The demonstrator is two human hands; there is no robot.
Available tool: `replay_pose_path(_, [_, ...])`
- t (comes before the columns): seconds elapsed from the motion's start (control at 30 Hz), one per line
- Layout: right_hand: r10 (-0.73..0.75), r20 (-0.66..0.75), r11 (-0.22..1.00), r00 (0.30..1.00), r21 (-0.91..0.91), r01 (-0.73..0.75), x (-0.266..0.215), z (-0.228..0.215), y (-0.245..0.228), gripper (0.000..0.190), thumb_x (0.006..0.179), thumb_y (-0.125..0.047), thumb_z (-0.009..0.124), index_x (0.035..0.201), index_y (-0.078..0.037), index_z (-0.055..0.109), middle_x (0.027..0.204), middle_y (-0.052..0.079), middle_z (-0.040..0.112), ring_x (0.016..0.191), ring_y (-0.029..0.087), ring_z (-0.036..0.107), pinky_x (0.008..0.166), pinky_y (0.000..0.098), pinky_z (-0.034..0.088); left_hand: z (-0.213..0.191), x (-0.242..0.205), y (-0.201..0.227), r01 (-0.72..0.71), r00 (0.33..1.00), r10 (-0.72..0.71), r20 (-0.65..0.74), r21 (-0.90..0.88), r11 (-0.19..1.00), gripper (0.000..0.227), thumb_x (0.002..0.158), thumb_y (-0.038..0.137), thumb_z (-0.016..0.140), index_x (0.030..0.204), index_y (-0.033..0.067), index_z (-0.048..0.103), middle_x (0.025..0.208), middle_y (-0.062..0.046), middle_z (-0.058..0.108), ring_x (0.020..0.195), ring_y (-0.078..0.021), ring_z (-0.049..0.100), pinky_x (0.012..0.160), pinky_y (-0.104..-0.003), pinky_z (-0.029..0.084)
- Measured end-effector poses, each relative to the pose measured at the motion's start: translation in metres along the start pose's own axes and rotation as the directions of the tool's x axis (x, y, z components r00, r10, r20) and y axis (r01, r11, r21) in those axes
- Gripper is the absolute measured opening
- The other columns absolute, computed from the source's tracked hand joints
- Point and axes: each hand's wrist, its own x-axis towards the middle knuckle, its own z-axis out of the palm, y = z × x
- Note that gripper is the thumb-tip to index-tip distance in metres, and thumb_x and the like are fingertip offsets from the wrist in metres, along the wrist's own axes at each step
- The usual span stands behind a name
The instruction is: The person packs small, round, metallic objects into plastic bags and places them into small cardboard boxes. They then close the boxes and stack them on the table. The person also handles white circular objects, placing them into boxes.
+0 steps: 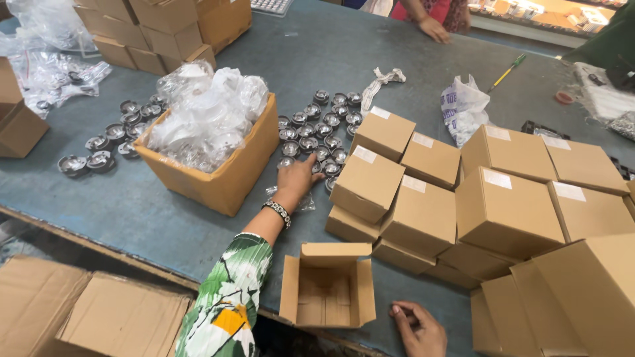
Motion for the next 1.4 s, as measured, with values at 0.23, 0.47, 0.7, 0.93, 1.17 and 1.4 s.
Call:
replay_pose_path(0.23, [0.100, -0.001, 0.994, 0.995, -0.045, -0.100, 0.004, 0.003, 0.000, 0.013, 0.085, -0.019, 0.079, 0.095, -0.012, 0.084, 0.080, 0.002, 0.080, 0.062, 0.007, 0.074, 0.058, 0.0236, 0.057, -0.006, 0.067, -0.007, 0.045, 0.996, -0.049, -0.074, -0.063, 0.997, 0.072, 0.082, 0.044, 0.078, 0.146, 0.0305, 0.048, 0.116, -0.022, 0.065, 0.097, -0.0377, 0.070, 0.078, -0.046, 0.057])
replay_pose_path(0.47, [0.019, -0.027, 0.999, 0.999, -0.031, -0.020, 0.001, -0.004, -0.010, 0.014, 0.082, -0.019, 0.079, 0.095, -0.013, 0.083, 0.078, 0.001, 0.083, 0.061, 0.006, 0.072, 0.057, 0.0231, 0.054, -0.032, 0.024, 0.010, -0.184, 0.967, 0.129, -0.218, -0.255, 0.949, 0.053, 0.088, 0.035, 0.078, 0.136, 0.0275, 0.056, 0.127, -0.015, 0.062, 0.101, -0.0346, 0.071, 0.077, -0.046, 0.058])
replay_pose_path(0.7, [-0.052, -0.068, 0.994, 0.996, -0.101, 0.045, -0.005, -0.003, -0.019, 0.016, 0.080, -0.021, 0.082, 0.094, -0.014, 0.083, 0.079, 0.000, 0.079, 0.059, 0.008, 0.063, 0.057, 0.0241, 0.051, -0.033, -0.034, 0.029, -0.320, 0.941, 0.335, 0.047, -0.193, 0.927, 0.067, 0.084, 0.032, 0.077, 0.145, 0.0292, 0.048, 0.127, -0.019, 0.057, 0.100, -0.0403, 0.068, 0.081, -0.049, 0.056])
replay_pose_path(0.93, [-0.029, -0.083, 0.994, 0.996, -0.104, 0.020, 0.001, 0.005, 0.002, 0.015, 0.078, -0.022, 0.083, 0.092, -0.015, 0.084, 0.074, 0.001, 0.077, 0.055, 0.006, 0.064, 0.052, 0.0239, 0.050, 0.004, -0.015, 0.032, -0.241, 0.970, 0.235, -0.055, -0.153, 0.958, 0.049, 0.091, 0.038, 0.070, 0.137, 0.0270, 0.055, 0.124, -0.020, 0.058, 0.089, -0.0389, 0.071, 0.077, -0.046, 0.058])
replay_pose_path(1.17, [0.007, -0.133, 0.993, 0.991, -0.112, -0.022, 0.011, 0.016, 0.030, 0.014, 0.075, -0.022, 0.085, 0.086, -0.013, 0.085, 0.071, 0.003, 0.076, 0.050, 0.008, 0.062, 0.053, 0.0240, 0.051, 0.042, 0.047, 0.037, -0.192, 0.976, 0.184, -0.117, -0.056, 0.980, 0.031, 0.098, 0.034, 0.065, 0.127, 0.0247, 0.062, 0.117, -0.017, 0.062, 0.082, -0.0353, 0.073, 0.068, -0.045, 0.058])
replay_pose_path(1.4, [0.010, -0.087, 0.998, 0.996, -0.067, -0.016, 0.008, 0.009, 0.019, 0.013, 0.077, -0.021, 0.083, 0.087, -0.013, 0.084, 0.069, 0.003, 0.079, 0.053, 0.007, 0.066, 0.053, 0.0240, 0.053, 0.030, 0.073, 0.041, -0.123, 0.987, 0.092, -0.129, -0.256, 0.959, 0.036, 0.094, 0.025, 0.065, 0.130, 0.0298, 0.063, 0.116, -0.019, 0.061, 0.086, -0.0363, 0.072, 0.074, -0.047, 0.057])
